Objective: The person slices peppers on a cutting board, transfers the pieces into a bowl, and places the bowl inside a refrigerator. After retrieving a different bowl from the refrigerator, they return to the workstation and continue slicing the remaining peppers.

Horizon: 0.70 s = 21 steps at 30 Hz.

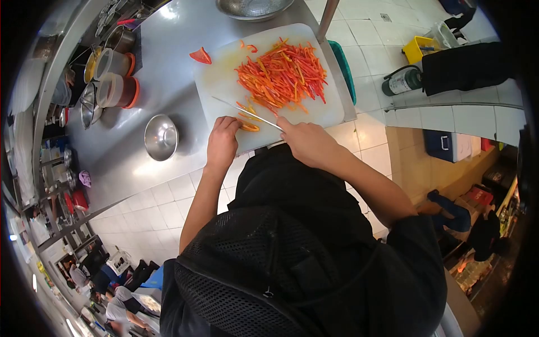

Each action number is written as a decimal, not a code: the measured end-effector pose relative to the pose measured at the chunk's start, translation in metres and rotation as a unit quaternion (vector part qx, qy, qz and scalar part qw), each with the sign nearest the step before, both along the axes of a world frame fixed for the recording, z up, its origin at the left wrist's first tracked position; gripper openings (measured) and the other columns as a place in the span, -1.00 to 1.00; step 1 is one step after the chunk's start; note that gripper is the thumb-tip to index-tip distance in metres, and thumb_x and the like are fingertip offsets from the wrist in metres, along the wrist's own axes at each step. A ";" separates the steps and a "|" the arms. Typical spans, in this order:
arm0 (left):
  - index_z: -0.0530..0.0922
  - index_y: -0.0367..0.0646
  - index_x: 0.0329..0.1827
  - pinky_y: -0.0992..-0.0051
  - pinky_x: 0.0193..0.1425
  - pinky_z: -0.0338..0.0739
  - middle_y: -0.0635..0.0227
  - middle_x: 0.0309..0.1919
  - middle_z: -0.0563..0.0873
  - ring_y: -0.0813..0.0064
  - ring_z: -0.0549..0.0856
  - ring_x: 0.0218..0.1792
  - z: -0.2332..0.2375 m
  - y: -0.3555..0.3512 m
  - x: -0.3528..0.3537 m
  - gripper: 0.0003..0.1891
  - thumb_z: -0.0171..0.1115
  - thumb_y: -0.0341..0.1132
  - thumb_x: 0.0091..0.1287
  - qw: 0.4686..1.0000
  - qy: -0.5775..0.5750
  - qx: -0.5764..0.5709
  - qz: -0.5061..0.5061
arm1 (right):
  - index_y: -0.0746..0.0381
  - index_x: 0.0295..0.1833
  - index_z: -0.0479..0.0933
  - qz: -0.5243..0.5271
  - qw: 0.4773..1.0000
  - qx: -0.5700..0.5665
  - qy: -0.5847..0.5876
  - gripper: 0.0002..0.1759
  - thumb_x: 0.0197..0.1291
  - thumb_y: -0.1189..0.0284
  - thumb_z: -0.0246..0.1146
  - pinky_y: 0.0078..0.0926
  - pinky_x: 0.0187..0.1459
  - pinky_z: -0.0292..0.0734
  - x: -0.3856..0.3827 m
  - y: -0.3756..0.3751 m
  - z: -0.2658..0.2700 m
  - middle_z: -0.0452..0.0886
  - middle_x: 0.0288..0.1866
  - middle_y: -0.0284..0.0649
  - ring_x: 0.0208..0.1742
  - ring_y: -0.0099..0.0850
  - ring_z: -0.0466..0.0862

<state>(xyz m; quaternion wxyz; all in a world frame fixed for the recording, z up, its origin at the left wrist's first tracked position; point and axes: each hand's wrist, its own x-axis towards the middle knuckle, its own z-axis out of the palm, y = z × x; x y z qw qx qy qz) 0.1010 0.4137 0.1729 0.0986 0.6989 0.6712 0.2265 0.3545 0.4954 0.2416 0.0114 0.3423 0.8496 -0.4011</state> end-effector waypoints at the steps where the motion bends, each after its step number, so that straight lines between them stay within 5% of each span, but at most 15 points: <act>1: 0.73 -0.26 -0.13 0.20 0.15 0.64 0.18 -0.10 0.77 0.08 0.70 0.05 0.000 0.000 0.000 -0.74 0.18 -0.67 0.19 1.000 -0.002 -0.004 0.000 | 0.26 0.17 0.34 0.007 1.000 -0.006 -0.009 -0.79 0.58 0.38 0.07 0.21 -0.11 0.50 0.004 -0.001 0.001 0.67 -0.33 0.14 -0.21 0.22 0.68; 5: 0.72 -0.27 -0.11 0.21 0.18 0.64 0.22 -0.09 0.75 0.11 0.67 0.09 -0.003 0.000 -0.002 -0.69 0.14 -0.68 0.13 1.000 -0.003 -0.014 0.002 | 0.27 0.16 0.33 0.019 1.000 0.011 -0.010 -0.79 0.58 0.38 0.07 0.20 -0.12 0.50 0.015 -0.007 0.000 0.66 -0.37 0.14 -0.22 0.23 0.67; 7: 0.72 -0.27 -0.11 0.21 0.17 0.64 0.23 -0.10 0.75 0.11 0.67 0.08 -0.002 -0.001 -0.002 -0.69 0.14 -0.68 0.14 1.000 0.000 -0.007 -0.003 | 0.36 0.13 0.38 0.020 0.999 0.020 -0.027 -0.76 0.41 0.53 0.10 0.14 -0.16 0.58 0.016 -0.009 0.004 0.70 -0.36 0.11 -0.25 0.15 0.73; 21: 0.72 -0.27 -0.12 0.23 0.19 0.64 0.24 -0.08 0.75 0.12 0.67 0.08 0.001 -0.003 -0.001 -0.71 0.15 -0.67 0.15 1.000 -0.009 -0.019 0.010 | 0.29 0.12 0.36 0.014 0.998 0.013 -0.054 -0.79 0.55 0.40 0.10 0.18 -0.14 0.54 0.021 -0.005 0.006 0.68 -0.36 0.13 -0.22 0.21 0.70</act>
